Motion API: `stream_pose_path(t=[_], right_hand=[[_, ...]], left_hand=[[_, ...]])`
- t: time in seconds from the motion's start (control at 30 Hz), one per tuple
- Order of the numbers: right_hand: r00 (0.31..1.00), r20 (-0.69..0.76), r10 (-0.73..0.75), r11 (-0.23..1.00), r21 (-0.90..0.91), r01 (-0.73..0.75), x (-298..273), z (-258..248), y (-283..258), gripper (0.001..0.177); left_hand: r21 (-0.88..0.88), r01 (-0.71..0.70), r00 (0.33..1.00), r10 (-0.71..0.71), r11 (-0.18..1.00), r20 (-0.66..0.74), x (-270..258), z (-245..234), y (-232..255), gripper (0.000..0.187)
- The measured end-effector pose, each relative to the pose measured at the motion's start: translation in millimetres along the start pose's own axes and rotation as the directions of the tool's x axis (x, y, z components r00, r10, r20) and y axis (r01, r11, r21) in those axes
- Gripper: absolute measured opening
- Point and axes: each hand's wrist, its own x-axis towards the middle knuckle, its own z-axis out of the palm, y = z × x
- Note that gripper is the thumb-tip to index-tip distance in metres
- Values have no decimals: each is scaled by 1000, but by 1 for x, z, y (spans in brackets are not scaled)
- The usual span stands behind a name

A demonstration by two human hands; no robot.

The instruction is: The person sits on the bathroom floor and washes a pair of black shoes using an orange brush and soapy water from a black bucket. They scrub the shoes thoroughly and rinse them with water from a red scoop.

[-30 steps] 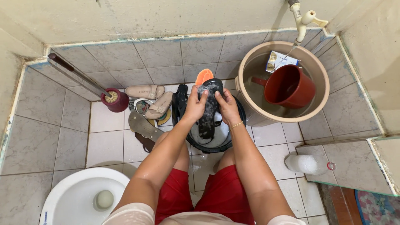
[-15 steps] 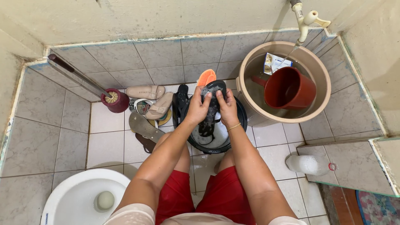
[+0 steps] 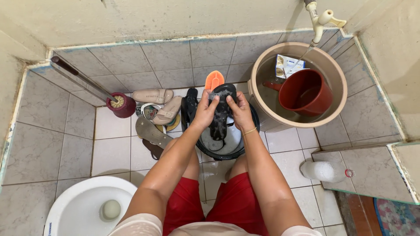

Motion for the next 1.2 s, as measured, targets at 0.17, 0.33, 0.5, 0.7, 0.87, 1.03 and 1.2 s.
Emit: stream_pose_path(t=[0.17, 0.33, 0.5, 0.7, 0.87, 1.03, 1.2], right_hand=[[983, -95, -154, 967, -217, 131, 1, 6, 3, 10], [958, -96, -269, 911, -348, 221, -1, 7, 4, 13], [981, -91, -169, 942, -307, 134, -4, 12, -7, 11], [994, -87, -72, 971, -233, 50, -9, 24, -17, 8], [992, -93, -81, 997, -6, 81, -6, 16, -4, 10], [986, -125, -107, 994, -9, 107, -1, 10, 8, 12], [998, 26, 52, 996, -70, -50, -3, 19, -15, 29]], left_hand=[[11, 22, 1000, -22, 1000, 18, -5, 9, 1, 23], [108, -14, 1000, 13, 994, 8, -10, 11, 10, 24], [110, 15, 999, -12, 994, -32, -10, 8, 12, 24], [139, -16, 999, 21, 990, -37, -13, 7, 12, 24], [156, -56, 998, 59, 986, -14, -13, 14, 15, 24], [198, -73, 997, 74, 978, 1, -17, 14, 23, 26], [43, -52, 995, 56, 998, -80, -5, 3, 16, 22]])
